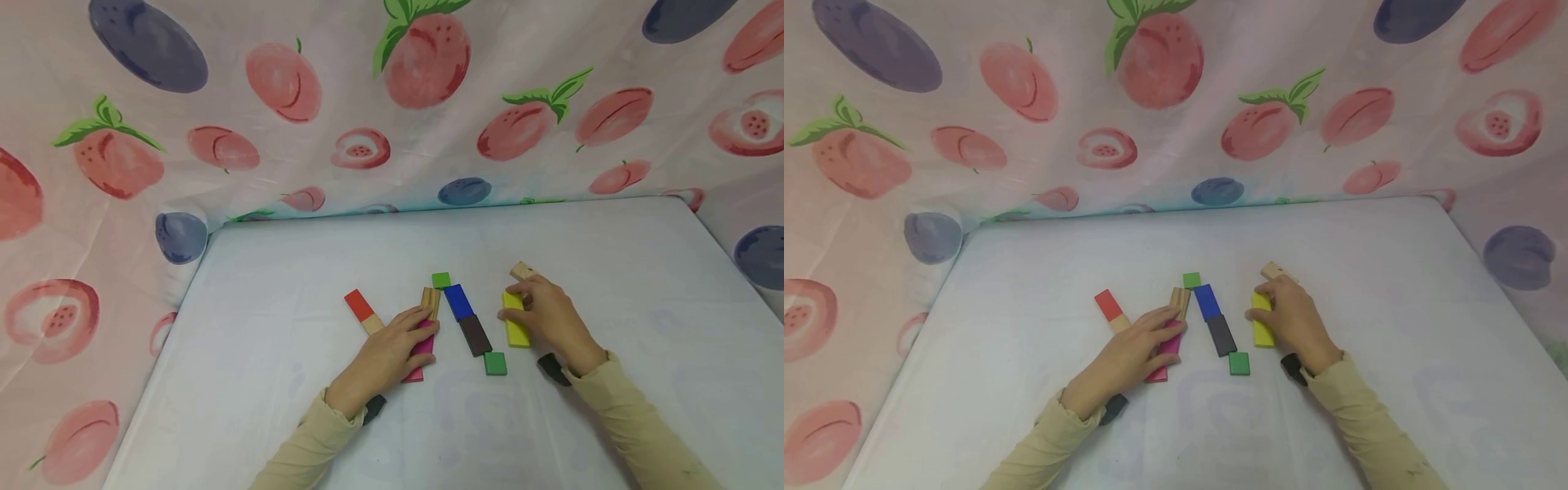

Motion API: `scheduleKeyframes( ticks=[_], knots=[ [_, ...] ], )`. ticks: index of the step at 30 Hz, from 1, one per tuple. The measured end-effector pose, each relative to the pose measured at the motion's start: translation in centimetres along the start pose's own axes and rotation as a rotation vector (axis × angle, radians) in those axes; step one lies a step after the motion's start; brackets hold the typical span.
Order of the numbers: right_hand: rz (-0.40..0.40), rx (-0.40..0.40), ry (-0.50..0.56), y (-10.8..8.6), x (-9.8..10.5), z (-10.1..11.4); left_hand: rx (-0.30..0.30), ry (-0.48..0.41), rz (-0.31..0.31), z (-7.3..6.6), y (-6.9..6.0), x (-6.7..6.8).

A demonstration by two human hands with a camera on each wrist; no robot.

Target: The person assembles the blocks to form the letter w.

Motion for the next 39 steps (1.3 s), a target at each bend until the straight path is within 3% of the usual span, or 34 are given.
scheduleKeyframes(
  ticks=[11,39],
  knots=[
    [-0.031,-0.02,-0.036,0.27,-0.15,0.28,0.007,-0.005,0.005,-0.05,-0.04,-0.01],
    [-0.011,-0.003,-0.07,-0.57,-0.09,0.85,-0.007,-0.009,-0.008,-0.03,-0.04,0.01]
  ],
)
Point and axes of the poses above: each hand's wrist, its own y-axis towards the middle knuckle, its own x-axis out of the back of the hand, z = x × y, the point moved 9 cm from there along y, towards the middle knuckle, and after that the axes turned 15 degrees about -z, right-handed, at the moved point
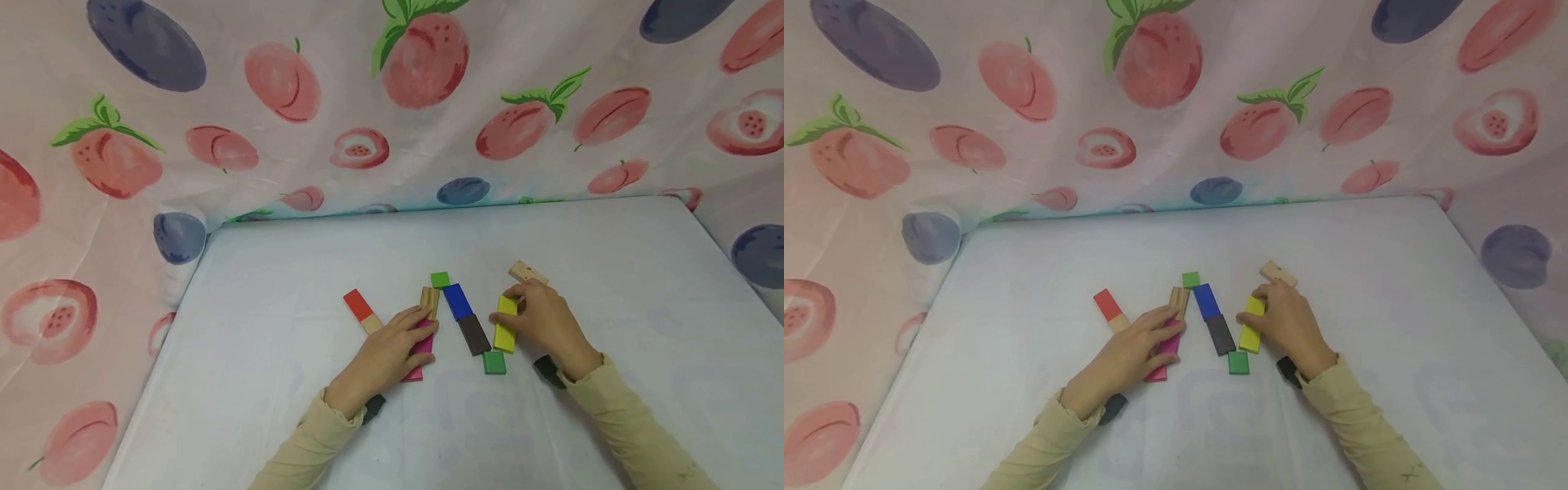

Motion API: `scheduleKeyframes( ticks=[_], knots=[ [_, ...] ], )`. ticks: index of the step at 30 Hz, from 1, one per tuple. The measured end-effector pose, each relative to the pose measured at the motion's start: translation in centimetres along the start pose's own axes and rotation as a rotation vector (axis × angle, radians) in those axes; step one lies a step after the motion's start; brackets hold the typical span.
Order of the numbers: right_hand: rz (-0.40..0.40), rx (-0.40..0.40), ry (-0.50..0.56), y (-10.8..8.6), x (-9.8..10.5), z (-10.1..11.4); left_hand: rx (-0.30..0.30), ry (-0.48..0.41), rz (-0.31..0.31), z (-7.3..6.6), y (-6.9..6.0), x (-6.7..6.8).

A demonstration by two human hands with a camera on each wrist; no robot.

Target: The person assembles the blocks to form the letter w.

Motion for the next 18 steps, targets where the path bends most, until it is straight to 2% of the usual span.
scheduleKeyframes(
  ticks=[11,18],
  knots=[
    [-0.001,-0.001,0.01,0.0,-0.05,-0.16,0.0,0.001,-0.002,-0.01,-0.01,0.09],
    [0.026,0.013,0.025,0.06,-0.1,-0.17,-0.001,0.0,-0.001,-0.01,-0.01,0.07]
  ],
)
Point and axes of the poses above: each hand's wrist, its own y-axis towards the middle knuckle, its own x-axis out of the back of the hand, z = x × y, the point moved 9 cm from there along y, towards the middle knuckle, and after that the axes turned 15 degrees about -z, right-handed, at the moved point
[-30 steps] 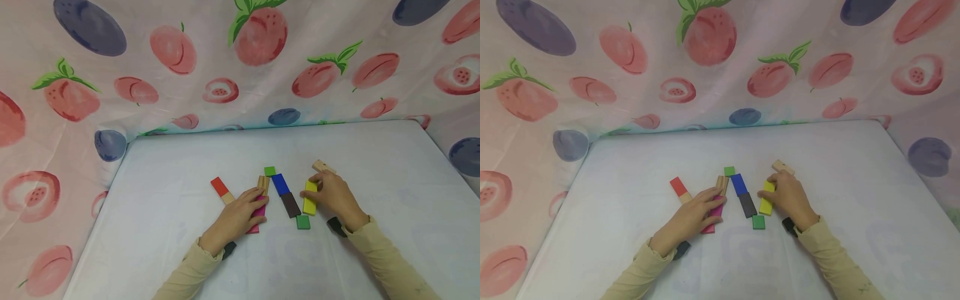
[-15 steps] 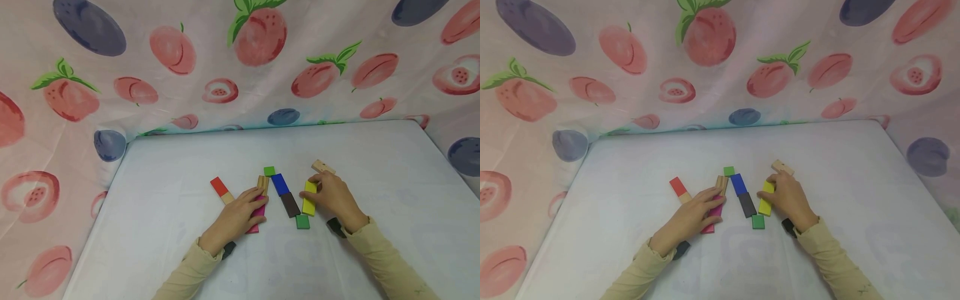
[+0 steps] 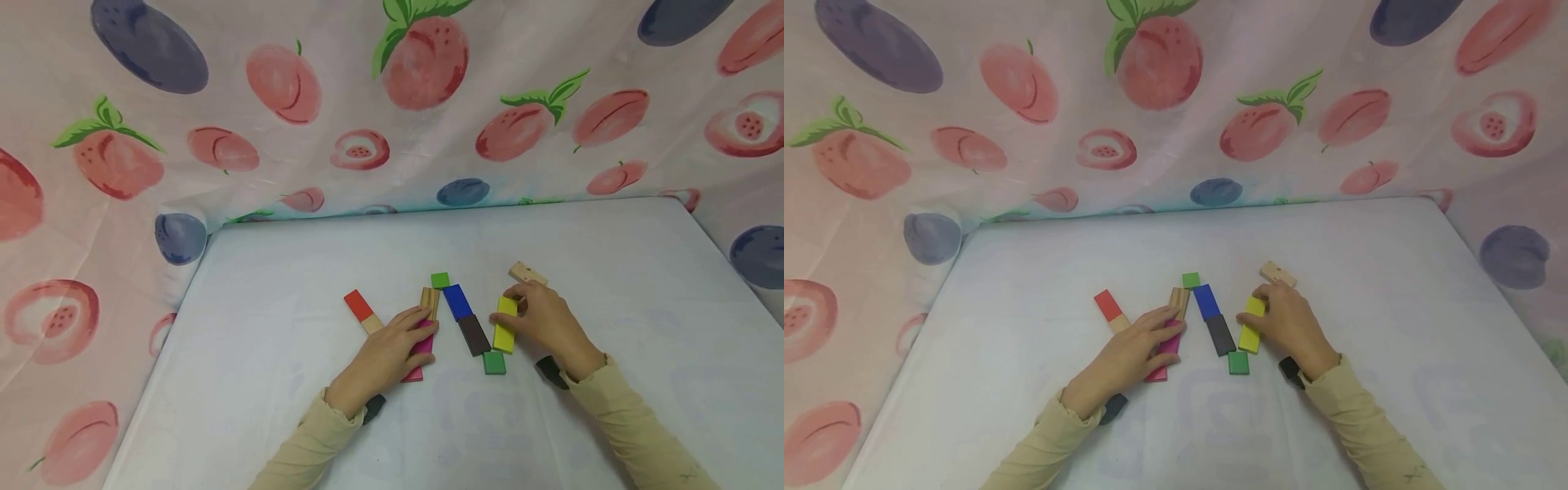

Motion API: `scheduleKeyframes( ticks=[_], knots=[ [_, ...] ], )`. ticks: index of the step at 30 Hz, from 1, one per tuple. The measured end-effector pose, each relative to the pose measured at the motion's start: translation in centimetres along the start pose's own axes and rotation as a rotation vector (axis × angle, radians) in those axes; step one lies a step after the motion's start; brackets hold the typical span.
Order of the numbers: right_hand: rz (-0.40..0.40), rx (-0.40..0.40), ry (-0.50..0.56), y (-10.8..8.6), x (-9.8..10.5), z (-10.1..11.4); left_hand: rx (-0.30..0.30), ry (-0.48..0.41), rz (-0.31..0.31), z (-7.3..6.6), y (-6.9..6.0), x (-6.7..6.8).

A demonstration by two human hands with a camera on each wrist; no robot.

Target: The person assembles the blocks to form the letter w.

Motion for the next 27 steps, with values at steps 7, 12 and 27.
scheduleKeyframes(
  ticks=[7,12,27],
  knots=[
    [-0.014,0.015,0.005,0.1,0.8,0.3,0.009,0.001,0.006,0.1,0.0,-0.1],
    [-0.055,0.032,0.021,0.6,1.9,0.4,0.007,0.003,0.005,0.1,0.0,-0.1],
    [-0.111,0.091,0.031,2.7,3.1,-0.6,0.009,-0.001,0.009,0.1,0.0,0.0]
  ],
)
Point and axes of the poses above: each hand's wrist, its own y-axis towards the middle knuckle, its own x-axis out of the back of the hand, z = x × y, the point moved 9 cm from there along y, towards the middle knuckle, and after that the axes turned 15 degrees about -z, right-handed, at the moved point
